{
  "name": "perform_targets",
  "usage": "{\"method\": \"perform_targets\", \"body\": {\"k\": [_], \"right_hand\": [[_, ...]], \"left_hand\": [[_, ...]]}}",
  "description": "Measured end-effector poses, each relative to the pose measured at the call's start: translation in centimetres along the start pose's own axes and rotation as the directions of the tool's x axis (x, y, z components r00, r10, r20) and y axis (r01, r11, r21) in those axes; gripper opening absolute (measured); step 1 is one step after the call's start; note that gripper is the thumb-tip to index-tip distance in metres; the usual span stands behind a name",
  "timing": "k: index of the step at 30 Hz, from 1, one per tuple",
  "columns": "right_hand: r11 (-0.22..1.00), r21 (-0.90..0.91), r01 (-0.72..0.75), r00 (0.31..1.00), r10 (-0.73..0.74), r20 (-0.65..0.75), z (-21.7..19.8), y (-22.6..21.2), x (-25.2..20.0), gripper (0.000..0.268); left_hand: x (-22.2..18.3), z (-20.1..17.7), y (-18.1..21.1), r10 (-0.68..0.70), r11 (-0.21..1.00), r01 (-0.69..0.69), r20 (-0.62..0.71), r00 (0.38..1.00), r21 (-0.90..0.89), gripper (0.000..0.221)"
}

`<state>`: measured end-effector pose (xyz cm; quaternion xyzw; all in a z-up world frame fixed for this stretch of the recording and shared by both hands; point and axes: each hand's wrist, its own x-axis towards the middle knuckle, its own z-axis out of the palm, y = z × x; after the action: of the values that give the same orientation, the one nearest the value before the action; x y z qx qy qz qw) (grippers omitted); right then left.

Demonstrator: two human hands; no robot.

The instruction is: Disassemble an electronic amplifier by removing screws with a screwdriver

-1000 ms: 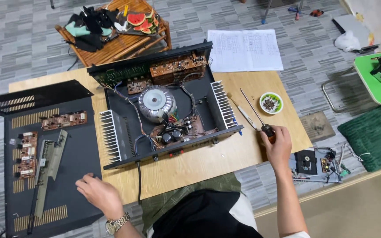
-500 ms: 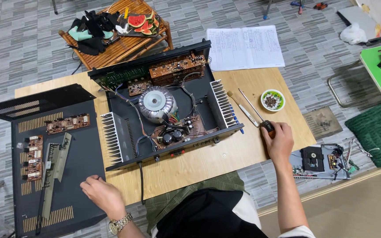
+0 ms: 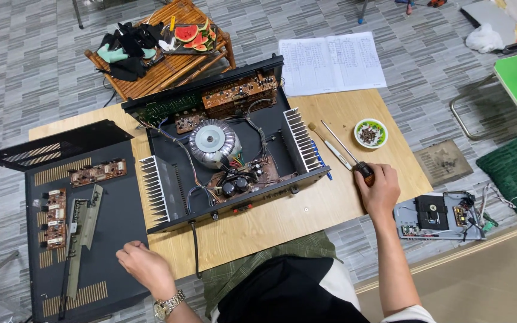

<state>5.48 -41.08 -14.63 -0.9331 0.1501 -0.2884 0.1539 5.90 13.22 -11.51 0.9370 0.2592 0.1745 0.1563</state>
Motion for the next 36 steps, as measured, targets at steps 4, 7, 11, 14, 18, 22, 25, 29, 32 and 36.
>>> {"method": "perform_targets", "body": {"k": [4,7,11,14,18,22,25,29,32,36], "right_hand": [[1.0,0.001,-0.004,1.0,0.004,-0.018,-0.2,-0.3,0.0,0.029],[1.0,-0.008,-0.009,1.0,0.009,-0.022,-0.1,-0.4,0.0,0.029],[1.0,-0.021,0.005,0.999,-0.005,-0.034,-0.1,-0.3,0.0,0.028],[1.0,-0.021,0.002,0.999,-0.002,-0.032,-0.2,-0.5,0.0,0.029],[1.0,-0.021,0.0,0.999,-0.001,-0.033,-0.4,-0.7,0.1,0.028],[1.0,-0.022,0.006,0.999,-0.007,-0.041,-0.4,-0.7,0.0,0.027],[1.0,-0.014,-0.002,0.999,0.001,-0.041,-0.3,-0.7,0.0,0.027],[1.0,-0.017,0.011,0.999,-0.012,-0.047,-0.3,-0.7,0.1,0.028],[1.0,-0.017,0.001,0.999,-0.002,-0.033,-0.3,-0.6,0.0,0.028],[1.0,-0.014,0.009,0.999,-0.01,-0.045,-0.4,-0.7,0.0,0.028]], "left_hand": [[-0.2,-0.2,0.0,0.027,0.999,-0.027,-0.009,1.0,-0.02,0.016],[-0.2,-0.3,0.0,0.056,0.998,-0.056,-0.02,0.998,-0.017,0.017],[-0.1,-0.5,0.3,0.024,0.999,-0.024,0.002,1.0,-0.032,0.018],[0.0,-0.3,0.0,0.037,0.999,-0.037,0.009,0.999,-0.02,0.019],[0.3,0.4,-0.8,0.032,0.999,-0.032,-0.003,0.999,-0.008,0.019],[0.3,-0.5,0.3,-0.005,1.0,0.005,0.023,1.0,-0.005,0.021],[0.3,-0.6,0.5,-0.019,1.0,0.019,0.022,1.0,-0.007,0.024],[0.3,-0.1,-0.1,-0.017,1.0,0.017,0.017,1.0,0.001,0.019],[0.3,0.1,-0.4,0.005,1.0,-0.005,-0.006,1.0,-0.002,0.02],[0.2,0.1,-0.4,-0.002,1.0,0.002,0.006,1.0,-0.024,0.019]]}}
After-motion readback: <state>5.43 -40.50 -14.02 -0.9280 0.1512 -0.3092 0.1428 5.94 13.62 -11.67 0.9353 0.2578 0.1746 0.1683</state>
